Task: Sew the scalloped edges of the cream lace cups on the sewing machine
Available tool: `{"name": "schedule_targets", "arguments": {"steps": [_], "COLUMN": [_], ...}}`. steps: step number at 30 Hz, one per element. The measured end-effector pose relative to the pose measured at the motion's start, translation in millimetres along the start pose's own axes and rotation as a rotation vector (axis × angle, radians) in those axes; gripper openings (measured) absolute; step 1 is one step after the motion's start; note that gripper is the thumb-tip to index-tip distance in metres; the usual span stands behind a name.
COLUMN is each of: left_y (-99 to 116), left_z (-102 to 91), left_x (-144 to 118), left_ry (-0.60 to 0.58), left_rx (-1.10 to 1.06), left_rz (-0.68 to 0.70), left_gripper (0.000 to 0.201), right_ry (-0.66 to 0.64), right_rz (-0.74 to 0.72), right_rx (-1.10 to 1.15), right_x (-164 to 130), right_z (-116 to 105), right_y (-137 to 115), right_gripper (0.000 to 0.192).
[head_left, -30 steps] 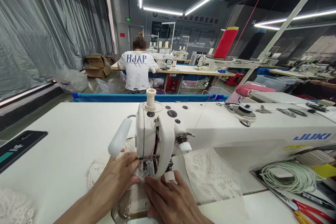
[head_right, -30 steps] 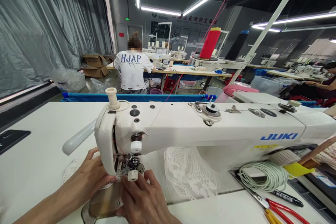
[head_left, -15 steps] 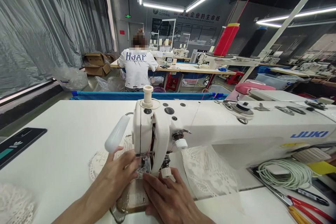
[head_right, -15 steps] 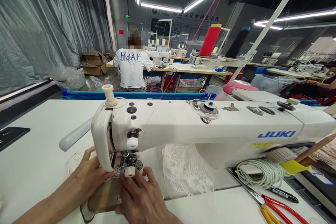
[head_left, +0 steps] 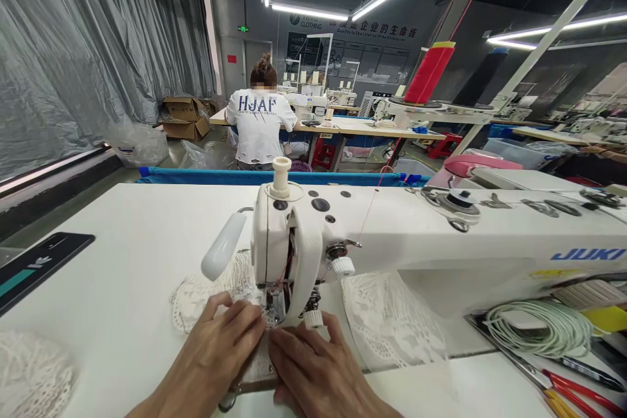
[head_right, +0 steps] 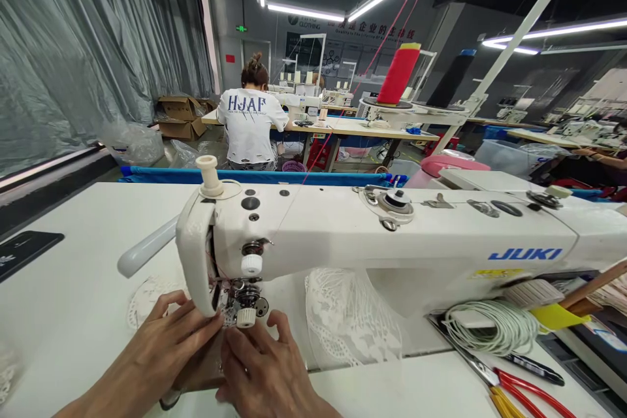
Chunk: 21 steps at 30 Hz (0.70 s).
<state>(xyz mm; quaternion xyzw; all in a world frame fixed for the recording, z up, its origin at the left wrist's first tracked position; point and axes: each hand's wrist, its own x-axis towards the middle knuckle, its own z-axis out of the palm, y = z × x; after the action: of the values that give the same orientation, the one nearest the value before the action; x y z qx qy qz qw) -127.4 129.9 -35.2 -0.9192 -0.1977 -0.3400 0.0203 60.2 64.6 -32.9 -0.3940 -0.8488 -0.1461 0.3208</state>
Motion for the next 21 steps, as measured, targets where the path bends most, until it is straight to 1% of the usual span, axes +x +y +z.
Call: {"name": "schedule_targets", "arguments": {"steps": [4, 8, 10, 14, 17, 21], "left_y": [0.5, 0.6, 0.5, -0.4, -0.7, 1.6], "left_z": [2.6, 3.4, 3.4, 8.0, 12.3, 8.7], "left_x": [-3.4, -6.2, -6.6, -9.8, -13.3, -10.2], "left_ry": [0.027, -0.004, -0.025, -0.028, -0.028, -0.057], "left_rx": [0.034, 0.061, 0.056, 0.052, 0.057, 0.11], "left_rz": [0.02, 0.008, -0.004, -0.011, -0.029, -0.01], "left_gripper": [0.029, 0.03, 0.031, 0.033, 0.029, 0.028], "right_ry": [-0.031, -0.068, -0.06, -0.018, 0.002, 0.006], "right_rz": [0.006, 0.001, 0.0, -0.006, -0.007, -0.01], "right_rx": [-0.002, -0.01, -0.005, 0.002, 0.006, 0.023], "right_x": [-2.5, -5.4, -5.4, -3.5, -2.8, -2.4], "right_z": [0.7, 3.1, 4.0, 4.4, 4.1, 2.8], "right_y": [0.4, 1.5, 1.6, 1.0, 0.9, 0.8], "right_gripper": [0.027, 0.024, 0.024, 0.024, 0.025, 0.027]}}
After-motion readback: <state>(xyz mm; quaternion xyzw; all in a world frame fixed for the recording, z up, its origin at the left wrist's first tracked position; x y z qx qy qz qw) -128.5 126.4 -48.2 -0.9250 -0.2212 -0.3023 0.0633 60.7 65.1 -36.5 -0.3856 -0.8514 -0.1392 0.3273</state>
